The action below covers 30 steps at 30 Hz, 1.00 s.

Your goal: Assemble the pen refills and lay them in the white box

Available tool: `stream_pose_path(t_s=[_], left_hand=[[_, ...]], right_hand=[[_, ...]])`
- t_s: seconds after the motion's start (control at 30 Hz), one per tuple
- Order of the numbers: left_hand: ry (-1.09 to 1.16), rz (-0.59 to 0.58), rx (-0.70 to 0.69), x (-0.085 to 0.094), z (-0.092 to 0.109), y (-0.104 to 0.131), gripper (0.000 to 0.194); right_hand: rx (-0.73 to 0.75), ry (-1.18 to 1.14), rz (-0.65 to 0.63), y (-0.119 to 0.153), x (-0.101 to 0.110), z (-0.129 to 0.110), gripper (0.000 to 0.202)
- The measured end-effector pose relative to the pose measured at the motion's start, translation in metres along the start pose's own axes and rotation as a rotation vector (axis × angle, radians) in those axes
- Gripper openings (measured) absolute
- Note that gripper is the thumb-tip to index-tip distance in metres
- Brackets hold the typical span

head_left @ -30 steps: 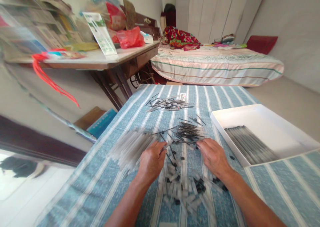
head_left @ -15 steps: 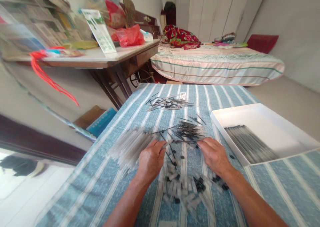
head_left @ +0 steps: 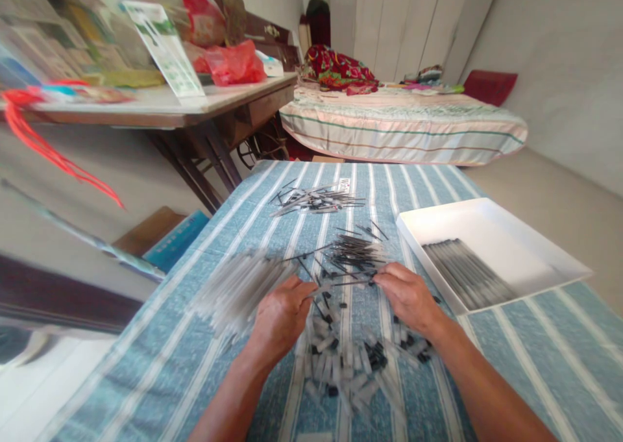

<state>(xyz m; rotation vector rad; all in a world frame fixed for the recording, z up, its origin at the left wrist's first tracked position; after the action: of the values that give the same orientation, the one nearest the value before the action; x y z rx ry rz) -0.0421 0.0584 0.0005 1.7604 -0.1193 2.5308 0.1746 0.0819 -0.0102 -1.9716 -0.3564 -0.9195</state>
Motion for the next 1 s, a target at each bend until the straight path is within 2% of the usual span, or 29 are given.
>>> stream_pose_path(t_s=[0.27, 0.4, 0.53, 0.67, 0.77, 0.83, 0.9, 1.0], left_hand=[[0.136, -0.182, -0.116, 0.004, 0.003, 0.002, 0.023], [0.228, -0.265, -0.137, 0.004, 0.009, 0.004, 0.022], [0.293, -0.331, -0.124, 0.002, 0.016, 0.005, 0.02], [0.37, -0.374, -0.075, -0.001, 0.024, 0.007, 0.016], [0.474, -0.385, -0.008, -0.003, 0.024, 0.006, 0.011], [0.567, -0.378, 0.049, -0.003, 0.021, 0.005, 0.01], [0.674, -0.368, 0.102, -0.003, 0.017, 0.004, 0.012], [0.862, -0.348, 0.168, -0.003, 0.012, 0.004, 0.013]], right_hand=[[-0.249, -0.495, 0.01, -0.003, 0.014, 0.015, 0.011], [-0.333, -0.554, 0.001, -0.003, 0.012, 0.017, 0.01], [-0.335, -0.587, -0.035, -0.006, 0.002, 0.006, 0.009], [-0.363, -0.606, 0.001, -0.01, -0.014, -0.014, 0.007], [-0.403, -0.648, 0.098, -0.009, -0.022, -0.022, 0.01], [-0.442, -0.682, 0.202, -0.006, -0.021, -0.02, 0.022], [-0.486, -0.679, 0.274, -0.002, -0.017, -0.012, 0.025], [-0.522, -0.582, 0.235, 0.003, -0.01, 0.001, 0.013]])
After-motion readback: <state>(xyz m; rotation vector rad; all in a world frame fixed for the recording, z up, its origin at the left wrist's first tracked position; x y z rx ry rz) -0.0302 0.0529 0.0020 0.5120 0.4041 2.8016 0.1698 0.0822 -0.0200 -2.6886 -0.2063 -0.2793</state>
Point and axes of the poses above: each hand's wrist, its own y-axis away from the middle knuckle, its own x-axis out of the back of the hand, z = x × y, the point moved 5 cm from there along -y, towards the middle knuckle, and after that the axes turned 8 degrees about x, right-handed, at the moved point
